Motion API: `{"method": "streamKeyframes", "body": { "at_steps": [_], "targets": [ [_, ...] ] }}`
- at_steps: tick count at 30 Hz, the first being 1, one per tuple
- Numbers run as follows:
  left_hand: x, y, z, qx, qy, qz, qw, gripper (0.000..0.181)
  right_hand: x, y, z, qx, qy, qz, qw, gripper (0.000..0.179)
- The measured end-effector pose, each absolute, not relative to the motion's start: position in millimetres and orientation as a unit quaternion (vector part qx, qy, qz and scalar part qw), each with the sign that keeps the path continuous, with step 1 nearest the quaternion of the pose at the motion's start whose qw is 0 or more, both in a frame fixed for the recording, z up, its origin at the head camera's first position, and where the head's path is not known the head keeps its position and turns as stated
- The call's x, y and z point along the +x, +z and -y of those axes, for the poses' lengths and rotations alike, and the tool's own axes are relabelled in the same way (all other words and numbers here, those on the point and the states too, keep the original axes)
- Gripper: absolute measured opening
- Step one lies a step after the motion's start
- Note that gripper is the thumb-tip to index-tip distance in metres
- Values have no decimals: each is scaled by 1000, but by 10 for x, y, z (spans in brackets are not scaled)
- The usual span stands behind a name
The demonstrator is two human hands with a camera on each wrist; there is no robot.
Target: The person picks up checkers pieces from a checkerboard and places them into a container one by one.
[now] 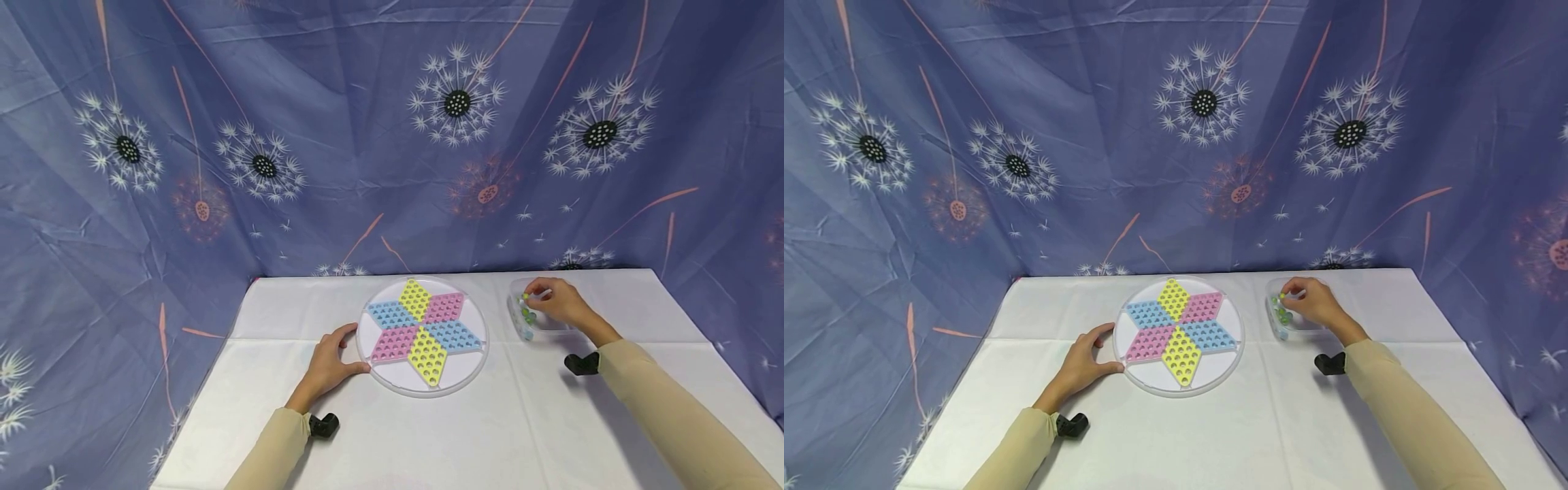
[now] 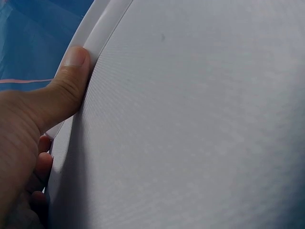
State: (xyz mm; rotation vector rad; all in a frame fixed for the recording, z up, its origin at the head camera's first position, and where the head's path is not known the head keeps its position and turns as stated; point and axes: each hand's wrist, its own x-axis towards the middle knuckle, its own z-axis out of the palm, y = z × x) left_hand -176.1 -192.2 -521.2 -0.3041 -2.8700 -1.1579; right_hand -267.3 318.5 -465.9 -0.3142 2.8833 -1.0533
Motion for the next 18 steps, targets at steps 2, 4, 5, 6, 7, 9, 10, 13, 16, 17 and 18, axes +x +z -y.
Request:
{"method": "streamKeyframes", "body": {
  "at_steps": [2, 4, 5, 6, 7, 9, 10, 13, 16, 17, 18],
  "targets": [
    [-1763, -5210, 1919, -96, -374, 922, 15, 96, -2670, -4656, -3181, -102, -339, -935, 26, 16],
    [-1765, -5206, 1916, -92, -375, 922, 11, 96, -2667, -4655, -3179, -102, -336, -936, 23, 16],
    [-1764, -5203, 1915, -90, -377, 922, 10, 97, -2667, -4657, -3176, -102, -334, -937, 20, 15],
    [-1764, -5201, 1912, -88, -377, 922, 9, 97, -2666, -4658, -3175, -103, -332, -937, 19, 15],
    [-1765, -5201, 1910, -88, -378, 922, 10, 97, -2666, -4660, -3173, -104, -331, -938, 17, 16],
    [-1768, -5204, 1907, -89, -377, 922, 12, 97, -2665, -4662, -3175, -109, -330, -938, 14, 17],
    [-1769, -5206, 1905, -89, -377, 922, 12, 97, -2664, -4663, -3175, -110, -329, -938, 14, 18],
    [-1771, -5212, 1907, -90, -376, 922, 11, 97, -2662, -4662, -3178, -109, -331, -937, 19, 22],
    [-1769, -5212, 1913, -92, -377, 922, 12, 97, -2659, -4663, -3177, -107, -333, -936, 26, 25],
    [-1768, -5211, 1916, -93, -377, 922, 12, 97, -2659, -4664, -3177, -107, -334, -936, 26, 26],
    [-1767, -5212, 1919, -93, -376, 922, 11, 97, -2662, -4668, -3179, -107, -335, -936, 27, 26]
  ]
}}
